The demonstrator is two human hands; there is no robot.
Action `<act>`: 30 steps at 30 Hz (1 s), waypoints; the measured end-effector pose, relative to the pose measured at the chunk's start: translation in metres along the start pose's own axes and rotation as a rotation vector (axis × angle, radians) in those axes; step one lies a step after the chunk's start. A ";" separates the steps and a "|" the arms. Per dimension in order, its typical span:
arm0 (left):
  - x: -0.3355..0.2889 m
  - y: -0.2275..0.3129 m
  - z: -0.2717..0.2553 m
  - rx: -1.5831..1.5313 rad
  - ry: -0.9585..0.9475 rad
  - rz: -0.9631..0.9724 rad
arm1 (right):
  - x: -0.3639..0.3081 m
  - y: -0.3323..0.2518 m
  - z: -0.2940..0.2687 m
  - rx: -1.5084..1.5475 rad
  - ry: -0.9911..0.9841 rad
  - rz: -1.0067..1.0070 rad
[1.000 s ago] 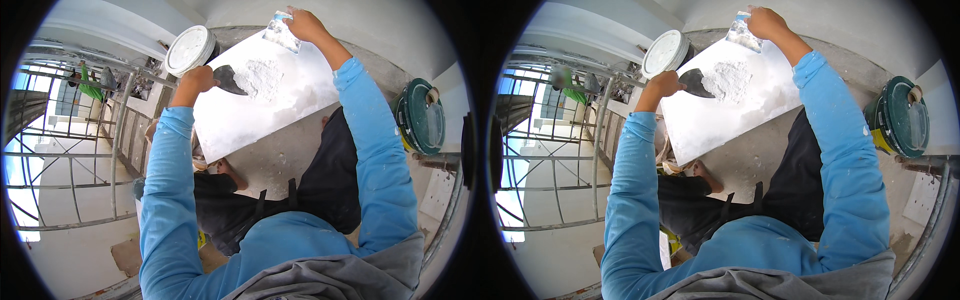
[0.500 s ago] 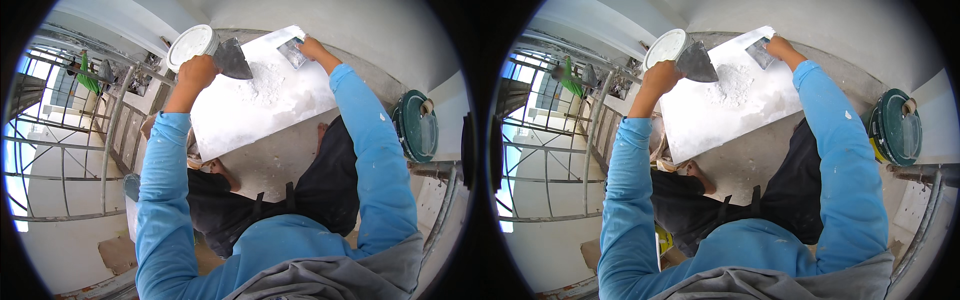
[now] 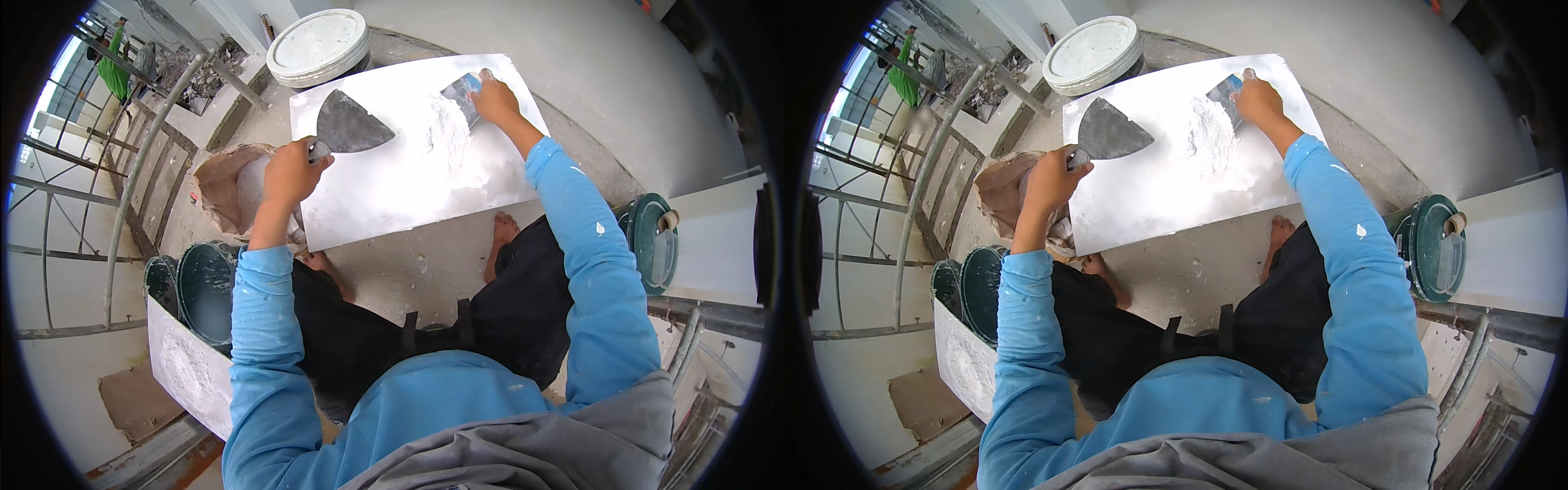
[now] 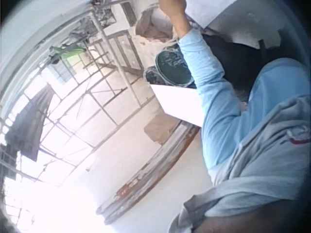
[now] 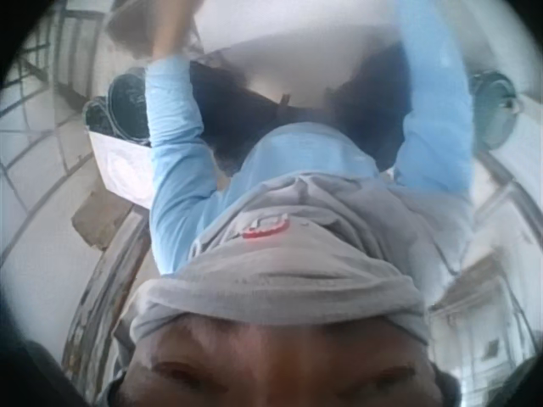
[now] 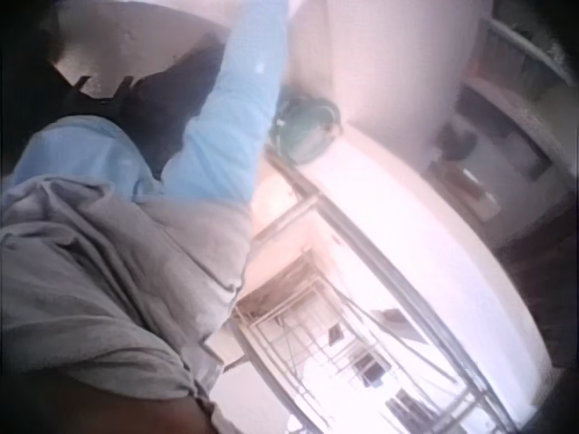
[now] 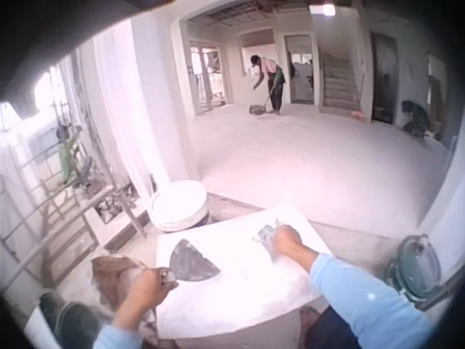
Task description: The person sits on the floor and uses a trowel and a smaller scraper to smooth a white plaster-like substance on a large white board. They repeatedly scoop the material from a bag, spread it on the board, and scrape the surface to create a smooth finish.
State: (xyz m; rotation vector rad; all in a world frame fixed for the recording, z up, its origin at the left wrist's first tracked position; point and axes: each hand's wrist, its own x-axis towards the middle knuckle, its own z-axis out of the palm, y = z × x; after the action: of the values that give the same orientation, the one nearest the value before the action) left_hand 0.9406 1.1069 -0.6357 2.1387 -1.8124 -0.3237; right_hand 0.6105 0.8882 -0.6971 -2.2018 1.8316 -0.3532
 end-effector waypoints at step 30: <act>-0.051 -0.006 -0.051 -0.043 0.057 -0.022 | -0.082 -0.032 -0.023 0.449 0.090 0.244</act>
State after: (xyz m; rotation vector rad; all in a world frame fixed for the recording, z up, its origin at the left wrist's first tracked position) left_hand 0.9561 1.1623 -0.5930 2.1183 -1.7366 -0.3011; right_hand 0.6171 0.9739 -0.6667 -1.6695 1.8210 -0.7391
